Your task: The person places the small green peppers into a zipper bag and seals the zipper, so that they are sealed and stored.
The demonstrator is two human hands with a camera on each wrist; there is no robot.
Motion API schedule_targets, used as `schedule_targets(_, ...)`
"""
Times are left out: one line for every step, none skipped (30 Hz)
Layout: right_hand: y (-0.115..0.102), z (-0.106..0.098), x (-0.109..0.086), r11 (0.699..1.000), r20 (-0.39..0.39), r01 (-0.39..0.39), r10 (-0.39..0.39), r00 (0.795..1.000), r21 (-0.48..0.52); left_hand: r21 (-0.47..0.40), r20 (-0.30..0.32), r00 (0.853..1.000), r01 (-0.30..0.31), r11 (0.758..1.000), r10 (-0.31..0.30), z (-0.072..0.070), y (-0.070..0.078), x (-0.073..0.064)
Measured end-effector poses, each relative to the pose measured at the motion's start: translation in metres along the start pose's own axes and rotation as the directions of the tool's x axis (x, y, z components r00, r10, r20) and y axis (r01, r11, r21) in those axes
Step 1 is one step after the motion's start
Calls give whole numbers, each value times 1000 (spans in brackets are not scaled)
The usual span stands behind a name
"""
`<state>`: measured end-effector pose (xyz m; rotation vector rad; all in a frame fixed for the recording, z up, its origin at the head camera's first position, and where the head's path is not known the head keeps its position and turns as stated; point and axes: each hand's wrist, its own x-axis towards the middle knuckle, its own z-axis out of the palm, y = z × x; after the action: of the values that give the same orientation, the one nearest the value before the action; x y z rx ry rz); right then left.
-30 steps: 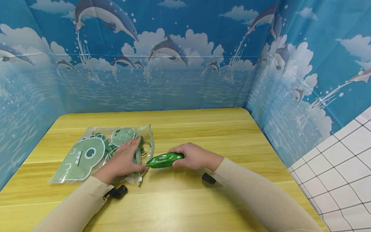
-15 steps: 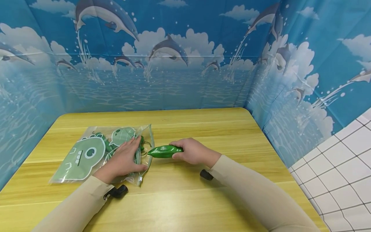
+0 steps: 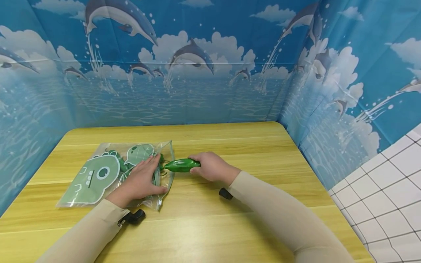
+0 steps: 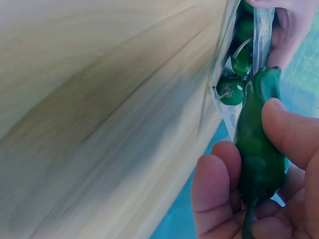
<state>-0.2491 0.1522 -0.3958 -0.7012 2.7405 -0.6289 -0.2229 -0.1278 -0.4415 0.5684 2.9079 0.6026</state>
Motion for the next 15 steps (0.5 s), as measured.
schedule_targets(-1, 1, 2, 1000, -1, 0, 0, 1000, -11, -1, 0, 1000, 0, 1000, 0, 0, 0, 0)
schedule_targets(-2, 1, 3, 1000, -2, 3, -3, 1000, -16, -2, 2, 1000, 0, 1000, 0, 0, 0, 0)
schedule_targets(-3, 2, 5, 1000, -3, 6, -6, 1000, -24, -3, 2, 1000, 1, 1000, -1, 0, 0, 0)
schedule_targets(-3, 3, 7, 999, -4, 10, -10, 1000, -32, -3, 4, 1000, 1, 1000, -1, -1, 0, 0)
schedule_targets(-4, 4, 8, 999, -4, 14, -14, 1000, -42, -4, 4, 1000, 2, 1000, -2, -1, 0, -1)
schedule_targets(-5, 5, 10, 998, -3, 17, -17, 1000, -53, -5, 5, 1000, 2, 1000, -2, -1, 0, -1)
schedule_targets(-5, 6, 12, 998, -1, 19, -19, 1000, -62, -4, 4, 1000, 3, 1000, -3, 0, 0, -1)
schedule_targets(-6, 7, 13, 998, 0, 20, -20, 1000, -68, -3, 4, 1000, 4, 1000, -4, 0, 0, -1)
schedule_targets(-6, 9, 14, 997, 1, 20, -20, 1000, -75, -2, 4, 1000, 4, 1000, -4, 0, 0, -1)
schedule_targets(-7, 10, 16, 997, 3, 21, -21, 1000, -78, -1, 4, 1000, 5, 1000, -5, 0, 0, 0)
schedule_targets(-8, 10, 17, 996, 6, 22, -22, 1000, -84, 0, 4, 1000, 6, 1000, -6, 0, 0, 0)
schedule_targets(-8, 11, 18, 996, 8, 23, -23, 1000, -87, 2, 6, 1000, 7, 1000, -7, 0, 0, 0)
schedule_targets(-9, 12, 18, 995, 9, 25, -25, 1000, -92, 3, 6, 1000, 8, 1000, -8, 0, 0, 0)
schedule_targets(-10, 13, 19, 995, 9, 25, -25, 1000, -96, 4, 7, 1000, 8, 1000, -8, 0, 0, 0)
schedule_targets(-10, 14, 20, 995, 11, 26, -25, 1000, -101, 4, 7, 1000, 8, 1000, -8, 0, -1, 0)
